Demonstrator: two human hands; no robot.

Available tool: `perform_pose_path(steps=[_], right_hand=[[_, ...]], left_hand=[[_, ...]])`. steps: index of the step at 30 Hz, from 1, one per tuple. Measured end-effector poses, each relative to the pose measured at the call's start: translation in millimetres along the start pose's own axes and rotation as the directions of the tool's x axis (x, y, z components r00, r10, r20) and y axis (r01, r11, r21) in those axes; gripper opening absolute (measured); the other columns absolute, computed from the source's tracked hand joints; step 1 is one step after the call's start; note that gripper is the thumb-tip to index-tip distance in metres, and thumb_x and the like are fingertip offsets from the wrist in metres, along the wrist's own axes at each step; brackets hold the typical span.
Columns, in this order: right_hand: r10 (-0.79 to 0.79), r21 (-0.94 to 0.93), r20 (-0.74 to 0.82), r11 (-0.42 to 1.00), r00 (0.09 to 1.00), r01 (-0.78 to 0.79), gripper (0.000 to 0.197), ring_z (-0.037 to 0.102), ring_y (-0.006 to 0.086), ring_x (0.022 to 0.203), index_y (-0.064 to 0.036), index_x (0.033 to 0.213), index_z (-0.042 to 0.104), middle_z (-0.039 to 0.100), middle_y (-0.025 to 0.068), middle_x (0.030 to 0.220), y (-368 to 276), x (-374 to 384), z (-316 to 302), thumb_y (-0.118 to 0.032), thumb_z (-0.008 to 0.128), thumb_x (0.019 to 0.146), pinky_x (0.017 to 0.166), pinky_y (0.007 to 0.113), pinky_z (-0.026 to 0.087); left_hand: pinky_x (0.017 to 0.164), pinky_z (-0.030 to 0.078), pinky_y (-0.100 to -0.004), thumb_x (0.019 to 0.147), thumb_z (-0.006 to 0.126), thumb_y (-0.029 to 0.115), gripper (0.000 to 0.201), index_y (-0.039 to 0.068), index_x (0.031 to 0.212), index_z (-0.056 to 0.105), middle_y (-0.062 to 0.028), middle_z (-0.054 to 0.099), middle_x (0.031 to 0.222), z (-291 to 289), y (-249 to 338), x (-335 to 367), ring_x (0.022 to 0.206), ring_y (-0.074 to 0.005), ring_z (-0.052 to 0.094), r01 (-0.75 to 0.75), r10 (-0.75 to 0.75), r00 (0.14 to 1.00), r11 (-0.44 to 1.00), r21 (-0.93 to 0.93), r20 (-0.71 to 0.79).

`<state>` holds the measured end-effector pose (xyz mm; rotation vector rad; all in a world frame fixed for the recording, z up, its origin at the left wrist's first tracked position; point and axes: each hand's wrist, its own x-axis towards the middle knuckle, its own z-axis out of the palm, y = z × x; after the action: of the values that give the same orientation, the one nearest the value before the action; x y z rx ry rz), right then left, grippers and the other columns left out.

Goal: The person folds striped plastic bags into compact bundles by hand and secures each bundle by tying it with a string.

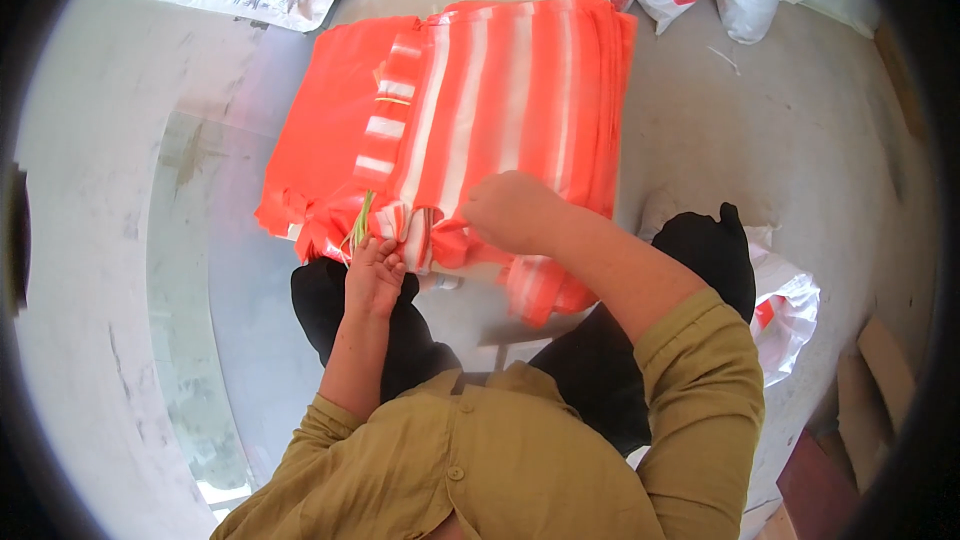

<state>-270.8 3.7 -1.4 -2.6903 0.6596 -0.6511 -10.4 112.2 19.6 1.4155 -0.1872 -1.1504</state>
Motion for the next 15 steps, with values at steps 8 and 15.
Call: perform_pose_path(steps=[8, 15], right_hand=[[0.015, 0.018, 0.018, 1.0, 1.0, -0.015, 0.009, 0.064, 0.0254, 0.085, -0.0088, 0.077, 0.062, 0.063, 0.0059, 0.081, -3.0, -0.9, -4.8, -0.013, 0.067, 0.082, 0.074, 0.039, 0.054], [0.008, -0.01, 0.035, 1.0, 0.999, -0.007, 0.009, 0.064, 0.0251, 0.085, -0.0084, 0.076, 0.062, 0.063, 0.0054, 0.081, -2.9, 0.9, -4.9, -0.013, 0.068, 0.082, 0.073, 0.038, 0.054]], left_hand=[[0.053, 0.041, -0.0257, 0.098, 0.055, 0.005, 0.069, 0.005, 0.158, 0.019, -0.006, 0.059, 0.084, -1.1, 21.6, 5.0, 0.06, -0.0116, 0.05, 0.001, -0.044, 0.99, 0.954, 0.299, 0.136], [0.047, 0.037, -0.024, 0.095, 0.057, 0.006, 0.073, -0.002, 0.157, 0.02, -0.0066, 0.058, 0.078, -3.7, 36.6, 24.3, 0.05, -0.0105, 0.045, 0.053, -0.144, 0.972, 0.904, 0.424, 0.186]])
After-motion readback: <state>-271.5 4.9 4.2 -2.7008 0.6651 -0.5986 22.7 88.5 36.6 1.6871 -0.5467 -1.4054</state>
